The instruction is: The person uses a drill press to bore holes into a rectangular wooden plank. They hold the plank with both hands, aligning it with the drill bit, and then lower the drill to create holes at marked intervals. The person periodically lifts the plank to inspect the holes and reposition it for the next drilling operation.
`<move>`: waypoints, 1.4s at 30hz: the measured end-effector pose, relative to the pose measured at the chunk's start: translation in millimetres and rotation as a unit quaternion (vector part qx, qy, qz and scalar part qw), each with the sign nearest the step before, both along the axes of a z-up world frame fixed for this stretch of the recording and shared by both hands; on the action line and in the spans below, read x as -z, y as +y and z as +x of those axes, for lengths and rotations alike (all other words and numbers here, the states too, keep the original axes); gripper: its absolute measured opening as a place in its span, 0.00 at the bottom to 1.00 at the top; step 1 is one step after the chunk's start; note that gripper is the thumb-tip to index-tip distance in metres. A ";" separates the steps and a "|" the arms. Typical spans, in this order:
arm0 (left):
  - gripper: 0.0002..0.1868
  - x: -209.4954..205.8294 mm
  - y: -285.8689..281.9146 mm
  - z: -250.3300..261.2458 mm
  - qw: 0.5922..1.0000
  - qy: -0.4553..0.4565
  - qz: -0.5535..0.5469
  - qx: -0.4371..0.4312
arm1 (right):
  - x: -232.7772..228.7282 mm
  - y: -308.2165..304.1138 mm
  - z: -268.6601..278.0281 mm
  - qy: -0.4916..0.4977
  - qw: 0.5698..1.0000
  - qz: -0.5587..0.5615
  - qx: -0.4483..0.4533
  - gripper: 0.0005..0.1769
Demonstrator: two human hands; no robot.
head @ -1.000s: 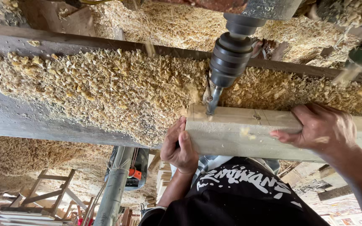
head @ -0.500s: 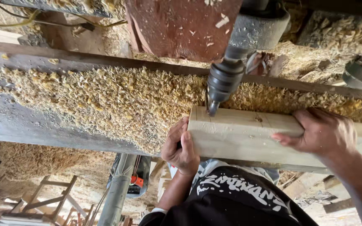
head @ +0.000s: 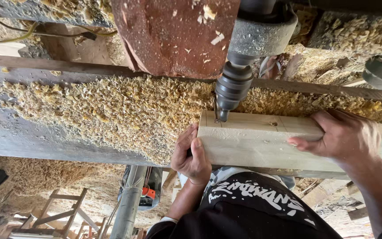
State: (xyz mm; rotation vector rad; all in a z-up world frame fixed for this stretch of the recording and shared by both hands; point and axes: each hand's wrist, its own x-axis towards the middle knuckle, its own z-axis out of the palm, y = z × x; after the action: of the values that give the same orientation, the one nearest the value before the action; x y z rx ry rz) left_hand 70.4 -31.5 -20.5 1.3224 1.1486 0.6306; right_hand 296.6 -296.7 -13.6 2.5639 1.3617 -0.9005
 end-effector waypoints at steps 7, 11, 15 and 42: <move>0.06 3.8 -1.2 1.0 1.000 -0.013 -0.008 -0.012 | -5.1 8.3 4.2 0.032 0.999 -0.027 0.029 0.55; 0.06 2.7 -0.6 2.6 1.000 -0.007 -0.003 -0.007 | -1.3 7.9 6.6 -0.021 1.000 -0.001 0.007 0.57; 0.06 1.4 -0.4 4.7 1.000 -0.011 -0.010 -0.011 | 8.0 0.1 5.0 -0.012 1.000 0.025 0.007 0.55; 0.07 -3.4 6.0 14.0 1.000 -0.013 -0.018 0.004 | 10.0 -1.8 13.0 -0.018 0.994 0.103 0.016 0.49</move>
State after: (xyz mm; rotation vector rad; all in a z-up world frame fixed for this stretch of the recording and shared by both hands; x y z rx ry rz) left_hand 84.3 -25.5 -17.1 1.2841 1.1276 0.6172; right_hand 309.5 -298.5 -23.6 2.7445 1.4797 -0.7515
